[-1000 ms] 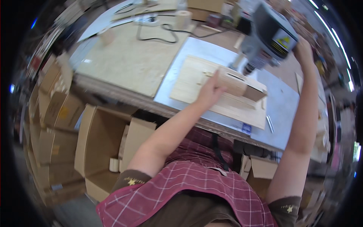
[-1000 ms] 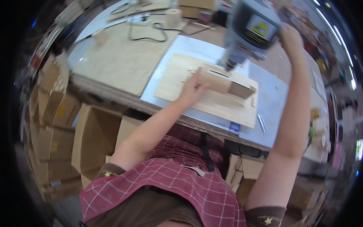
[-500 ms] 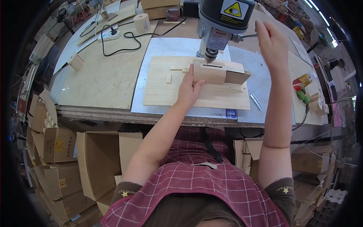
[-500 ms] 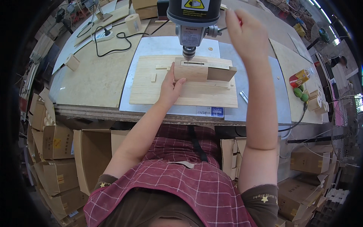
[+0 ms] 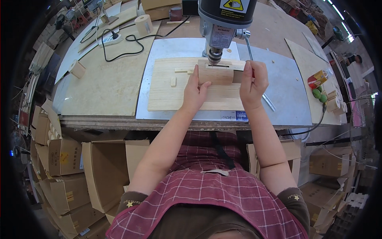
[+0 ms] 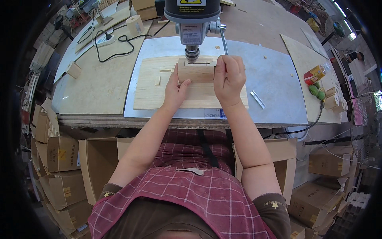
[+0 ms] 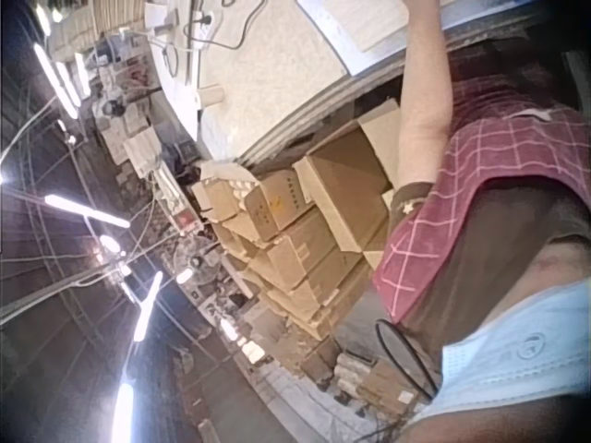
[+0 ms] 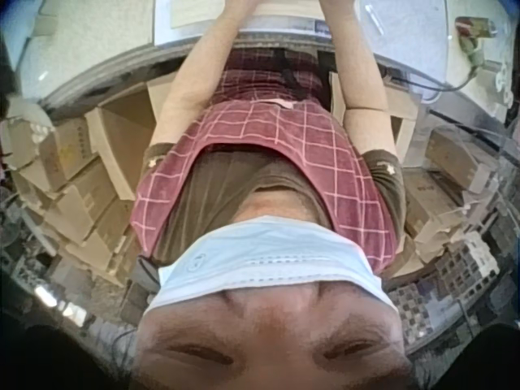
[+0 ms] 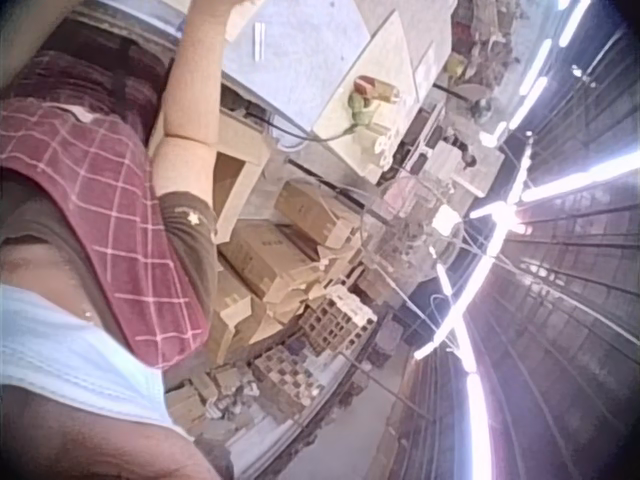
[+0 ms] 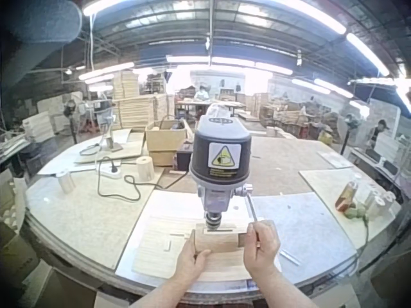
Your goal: Drilling slots into wooden cylinders using a drill press.
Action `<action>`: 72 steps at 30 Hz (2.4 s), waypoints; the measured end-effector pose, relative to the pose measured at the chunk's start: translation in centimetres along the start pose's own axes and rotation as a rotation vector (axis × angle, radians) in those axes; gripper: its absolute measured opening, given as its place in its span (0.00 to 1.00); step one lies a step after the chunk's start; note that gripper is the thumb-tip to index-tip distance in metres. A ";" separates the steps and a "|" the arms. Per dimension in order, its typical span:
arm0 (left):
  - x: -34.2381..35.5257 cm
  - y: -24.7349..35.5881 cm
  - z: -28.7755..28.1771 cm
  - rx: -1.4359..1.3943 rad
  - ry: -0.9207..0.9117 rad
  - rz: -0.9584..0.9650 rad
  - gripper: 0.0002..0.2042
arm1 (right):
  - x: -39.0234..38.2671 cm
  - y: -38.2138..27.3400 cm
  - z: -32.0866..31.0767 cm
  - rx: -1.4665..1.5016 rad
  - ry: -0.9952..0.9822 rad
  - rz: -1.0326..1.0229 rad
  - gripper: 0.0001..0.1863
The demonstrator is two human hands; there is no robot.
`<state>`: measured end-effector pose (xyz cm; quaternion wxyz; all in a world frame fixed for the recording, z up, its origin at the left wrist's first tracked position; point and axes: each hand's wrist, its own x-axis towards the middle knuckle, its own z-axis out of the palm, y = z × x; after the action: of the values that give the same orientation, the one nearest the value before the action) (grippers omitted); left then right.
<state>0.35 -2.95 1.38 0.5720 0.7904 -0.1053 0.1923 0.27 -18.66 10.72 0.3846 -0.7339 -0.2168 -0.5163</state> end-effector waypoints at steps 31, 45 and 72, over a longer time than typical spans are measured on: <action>0.4 -3.5 -0.1 -0.223 -0.133 -0.256 0.24 | 14.1 3.7 2.2 0.038 -0.289 0.449 0.22; -0.3 0.0 -3.0 0.045 -0.168 -0.121 0.31 | -2.5 7.1 -3.8 -0.277 -0.874 0.440 0.23; 1.3 4.6 -11.6 -0.050 0.052 -0.536 0.23 | -3.7 5.4 -5.8 0.345 -0.678 0.805 0.13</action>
<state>-2.43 6.62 9.04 0.6245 0.7704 0.1175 0.0514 -0.69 -26.28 6.45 0.5747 -0.8103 -0.1123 -0.0203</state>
